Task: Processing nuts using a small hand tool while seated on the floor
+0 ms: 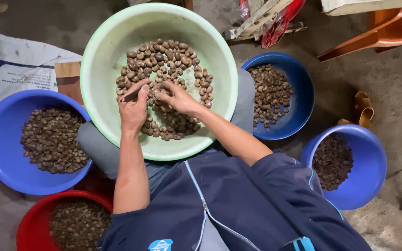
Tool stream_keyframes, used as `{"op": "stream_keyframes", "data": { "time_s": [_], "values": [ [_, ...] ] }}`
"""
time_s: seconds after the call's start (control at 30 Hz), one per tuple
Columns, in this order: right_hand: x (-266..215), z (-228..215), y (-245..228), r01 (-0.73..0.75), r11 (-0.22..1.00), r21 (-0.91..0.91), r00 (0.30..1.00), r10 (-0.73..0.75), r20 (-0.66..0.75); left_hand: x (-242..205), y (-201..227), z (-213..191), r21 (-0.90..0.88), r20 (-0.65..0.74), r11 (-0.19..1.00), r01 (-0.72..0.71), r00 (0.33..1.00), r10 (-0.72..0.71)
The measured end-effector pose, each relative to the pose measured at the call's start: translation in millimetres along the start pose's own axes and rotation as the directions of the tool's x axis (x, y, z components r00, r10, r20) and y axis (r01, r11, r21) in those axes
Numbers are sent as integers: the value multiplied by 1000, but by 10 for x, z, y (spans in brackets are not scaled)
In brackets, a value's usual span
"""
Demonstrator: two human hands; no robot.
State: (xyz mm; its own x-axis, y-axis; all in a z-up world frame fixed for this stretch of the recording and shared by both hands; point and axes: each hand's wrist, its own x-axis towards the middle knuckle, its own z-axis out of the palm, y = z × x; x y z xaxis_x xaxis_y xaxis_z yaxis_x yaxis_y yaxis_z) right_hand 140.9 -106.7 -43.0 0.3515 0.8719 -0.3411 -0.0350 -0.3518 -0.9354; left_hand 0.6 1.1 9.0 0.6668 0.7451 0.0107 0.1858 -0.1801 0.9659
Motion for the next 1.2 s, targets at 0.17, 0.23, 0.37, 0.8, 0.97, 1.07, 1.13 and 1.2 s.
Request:
{"op": "stream_keyframes", "data": {
  "time_s": [0.17, 0.23, 0.37, 0.8, 0.97, 1.07, 1.13, 1.2],
  "values": [
    [34, 27, -55, -8, 937, 350, 1000, 2, 17, -32, -32, 35, -51, 24, 998, 39, 999, -38],
    [27, 32, -87, -24, 913, 408, 1000, 20, 14, -20, -48, 38, -98, 30, 995, 2, 1000, 0],
    [27, 26, -71, -23, 831, 556, 999, -4, 46, -7, -39, 39, -127, 53, 992, 0, 999, 7],
    [19, 0, -84, -6, 753, 658, 1000, -12, 23, 32, 29, -2, -201, 122, 978, -55, 989, 81],
    [21, -9, -87, -32, 737, 675, 999, 22, 24, 16, 49, 6, -211, 77, 977, -22, 996, 39],
    [10, -10, -113, -40, 719, 694, 999, 34, 22, 21, -58, 1, -298, 103, 954, -31, 993, 64],
    [7, -8, -98, -42, 712, 701, 999, 37, 23, 20, -73, -3, -330, 79, 943, 43, 997, -18],
    [8, -9, -74, -17, 649, 761, 999, -13, 34, 34, 17, -12, -292, 122, 953, -79, 985, 119]
  ]
}}
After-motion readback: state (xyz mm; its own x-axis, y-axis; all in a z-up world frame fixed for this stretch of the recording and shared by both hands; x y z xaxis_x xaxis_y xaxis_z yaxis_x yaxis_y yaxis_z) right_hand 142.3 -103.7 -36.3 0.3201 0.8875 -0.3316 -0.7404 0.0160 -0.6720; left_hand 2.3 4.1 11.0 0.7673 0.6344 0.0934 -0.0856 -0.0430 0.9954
